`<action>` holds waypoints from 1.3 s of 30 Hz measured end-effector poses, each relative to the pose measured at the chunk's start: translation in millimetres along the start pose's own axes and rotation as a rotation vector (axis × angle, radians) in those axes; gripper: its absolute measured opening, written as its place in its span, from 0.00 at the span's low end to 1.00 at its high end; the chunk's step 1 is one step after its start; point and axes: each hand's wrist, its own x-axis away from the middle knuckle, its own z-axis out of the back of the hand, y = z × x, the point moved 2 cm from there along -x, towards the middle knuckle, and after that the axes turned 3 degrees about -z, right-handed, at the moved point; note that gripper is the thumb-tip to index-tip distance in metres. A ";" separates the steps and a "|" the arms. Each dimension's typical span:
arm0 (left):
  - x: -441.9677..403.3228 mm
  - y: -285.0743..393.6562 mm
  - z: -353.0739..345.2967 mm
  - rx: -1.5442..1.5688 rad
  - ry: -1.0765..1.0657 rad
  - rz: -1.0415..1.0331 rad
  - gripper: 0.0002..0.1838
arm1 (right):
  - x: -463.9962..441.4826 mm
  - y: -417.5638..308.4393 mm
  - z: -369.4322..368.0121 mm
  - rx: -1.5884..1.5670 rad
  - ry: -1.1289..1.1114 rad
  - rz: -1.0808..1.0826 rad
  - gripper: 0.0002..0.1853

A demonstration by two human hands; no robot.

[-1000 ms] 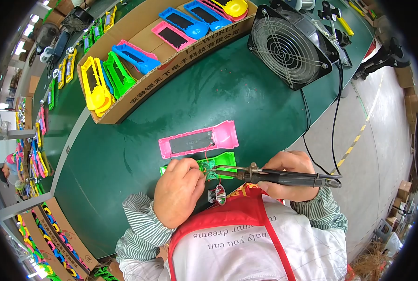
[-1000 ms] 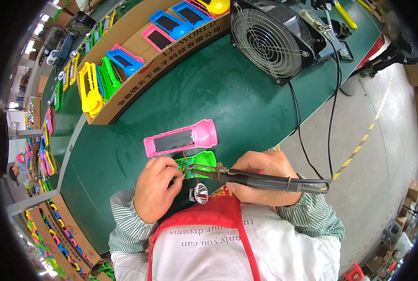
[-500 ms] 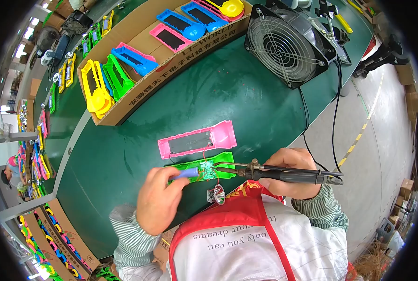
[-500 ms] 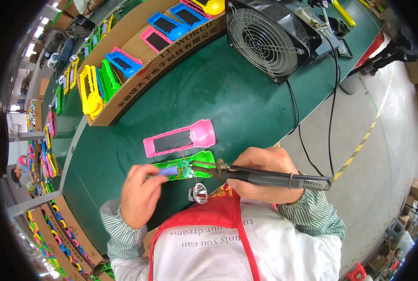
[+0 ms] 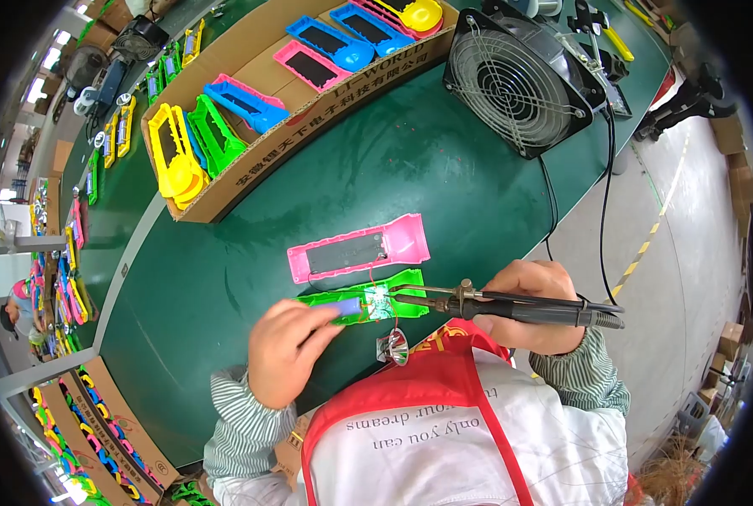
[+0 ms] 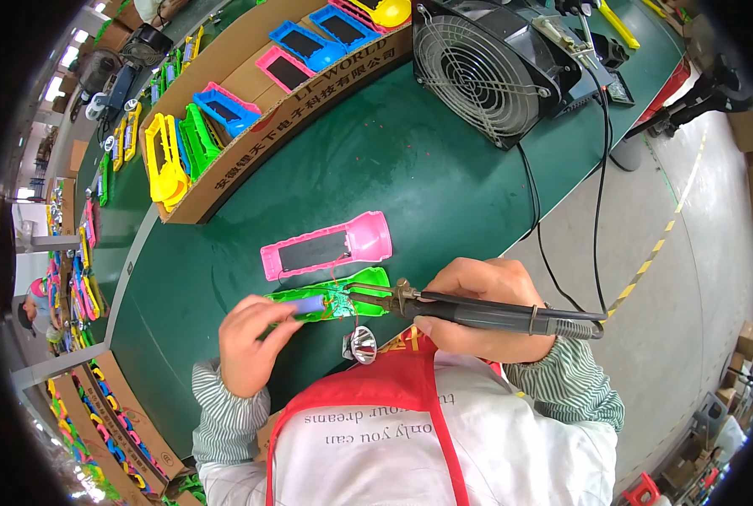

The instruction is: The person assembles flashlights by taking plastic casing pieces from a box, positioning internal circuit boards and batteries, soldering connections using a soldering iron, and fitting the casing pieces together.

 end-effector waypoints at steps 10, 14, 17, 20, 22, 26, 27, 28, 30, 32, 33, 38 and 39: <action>-15.8 13.0 -18.2 0.030 0.014 -0.064 0.06 | -0.7 4.5 7.4 -0.016 -0.106 0.028 0.10; -18.5 14.2 -22.0 -0.014 -0.018 -0.095 0.07 | -3.3 3.0 4.9 -0.058 -0.167 0.009 0.09; -18.8 14.5 -24.6 -0.040 -0.033 -0.112 0.07 | -7.0 1.1 2.4 -0.056 -0.202 0.038 0.09; -20.4 14.5 -25.3 -0.058 -0.042 -0.125 0.07 | -8.5 2.3 0.0 -0.021 -0.211 0.014 0.08; -21.1 15.3 -25.1 -0.075 -0.045 -0.142 0.07 | -8.2 3.5 -2.2 -0.031 -0.225 -0.003 0.09; -21.7 15.6 -25.1 -0.087 -0.057 -0.158 0.07 | -9.1 7.1 -5.2 -0.009 -0.183 0.099 0.09; -23.3 16.4 -25.9 -0.089 -0.061 -0.156 0.07 | -9.8 7.5 -3.4 -0.014 -0.189 0.101 0.08; -23.2 16.3 -25.9 -0.091 -0.063 -0.157 0.07 | -10.0 6.8 -3.3 -0.017 -0.195 0.105 0.08; -23.6 16.9 -25.9 -0.098 -0.070 -0.157 0.06 | -10.0 6.5 -2.8 -0.020 -0.200 0.113 0.08; -24.2 17.4 -25.6 -0.101 -0.073 -0.157 0.06 | -9.5 7.7 -3.6 -0.021 -0.196 0.124 0.08; -24.5 17.5 -25.4 -0.100 -0.073 -0.157 0.06 | -9.5 8.0 -3.9 0.000 -0.192 0.131 0.08; -25.5 17.1 -26.2 -0.105 -0.062 -0.165 0.06 | -9.7 8.9 -4.3 0.026 -0.180 0.139 0.07; -25.2 17.0 -26.3 -0.110 -0.061 -0.166 0.06 | -9.5 8.1 -4.1 0.017 -0.182 0.133 0.07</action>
